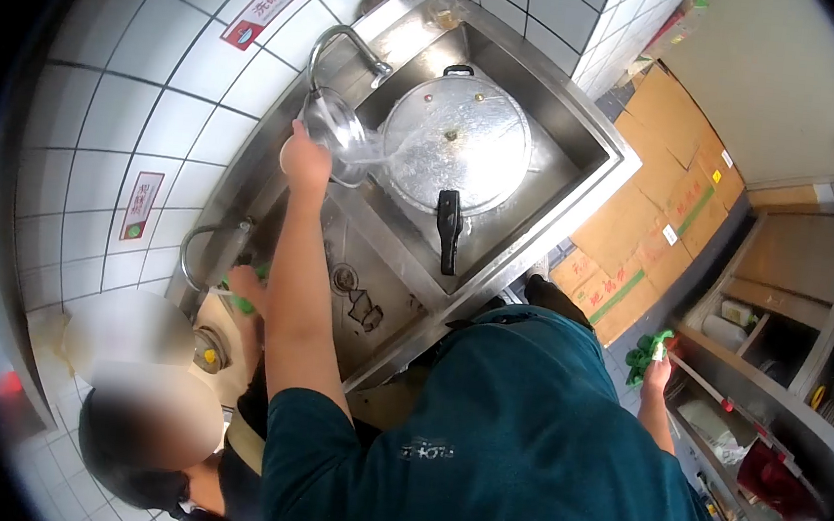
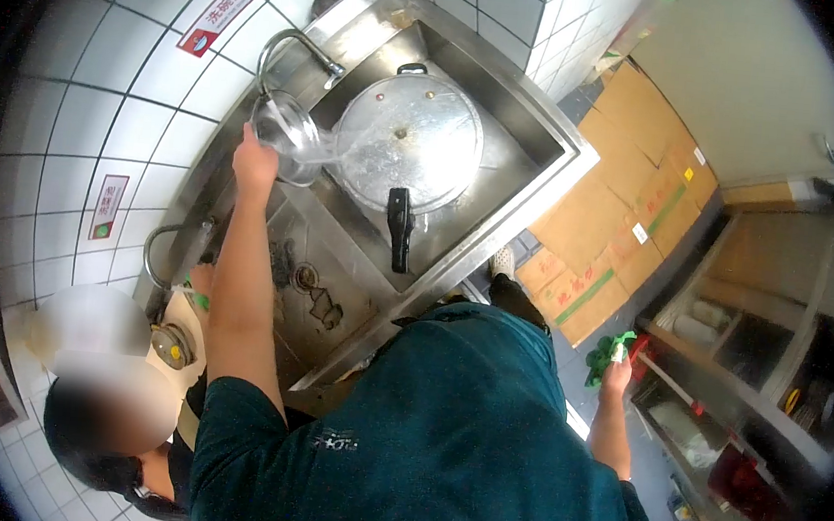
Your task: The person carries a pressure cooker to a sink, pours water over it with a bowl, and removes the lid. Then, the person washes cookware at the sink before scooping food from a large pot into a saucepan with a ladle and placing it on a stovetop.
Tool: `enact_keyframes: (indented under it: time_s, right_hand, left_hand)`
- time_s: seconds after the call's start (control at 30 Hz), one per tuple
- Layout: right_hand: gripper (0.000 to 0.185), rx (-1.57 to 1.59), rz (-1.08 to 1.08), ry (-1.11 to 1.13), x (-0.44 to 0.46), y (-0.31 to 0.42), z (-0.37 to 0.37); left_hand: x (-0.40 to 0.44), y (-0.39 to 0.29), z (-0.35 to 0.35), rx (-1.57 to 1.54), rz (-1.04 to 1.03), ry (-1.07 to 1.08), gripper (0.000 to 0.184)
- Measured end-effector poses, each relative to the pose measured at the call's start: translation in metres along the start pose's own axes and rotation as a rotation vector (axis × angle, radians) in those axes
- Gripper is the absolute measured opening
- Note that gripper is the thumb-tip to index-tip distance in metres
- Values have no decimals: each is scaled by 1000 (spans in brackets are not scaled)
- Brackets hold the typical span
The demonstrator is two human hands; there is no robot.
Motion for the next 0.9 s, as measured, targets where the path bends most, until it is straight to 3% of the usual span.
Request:
enact_keyframes:
  time_s: [0.03,0.13,0.23,0.43,0.53,0.63,0.73,0.77,0.9]
  right_hand:
    - [38,-24,1,-4,2,3,-2]
    - [36,-16,36,18,7,13,-7]
    - [34,-99,138,56,30,15,-10]
    - [34,243,-42,223,41,51,-35]
    - [33,217,0,272,45,66,-42]
    - [32,81,86,254,56,75,-45]
    - [33,156,82,268,54,82,-46]
    - [34,-11,139,239,61,83,-44]
    - [34,-18,197,247,69,74,-34]
  left_hand:
    - [-2,3,-1,112,-80,-100,63]
    - [-17,20,-4,23,-11,-149,65]
    - [-43,21,16,50,98,-65,68]
    - [-106,19,43,-18,104,-264,69]
    - [-132,23,37,4,94,-383,70]
    - [-155,31,28,17,216,-312,69]
    - [-173,46,14,46,293,-273,68]
    - [-181,53,10,35,368,-255,68]
    - [-205,85,-22,-32,694,-205,67]
Point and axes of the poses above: each hand's wrist, its own x-axis towards the middle knuckle, its own z-axis out of the back of the hand, y = z × x, the point moved 5 cm from there along x, towards the middle knuckle, and after that the axes turned 9 degrees about x, right-handed, at the moved point
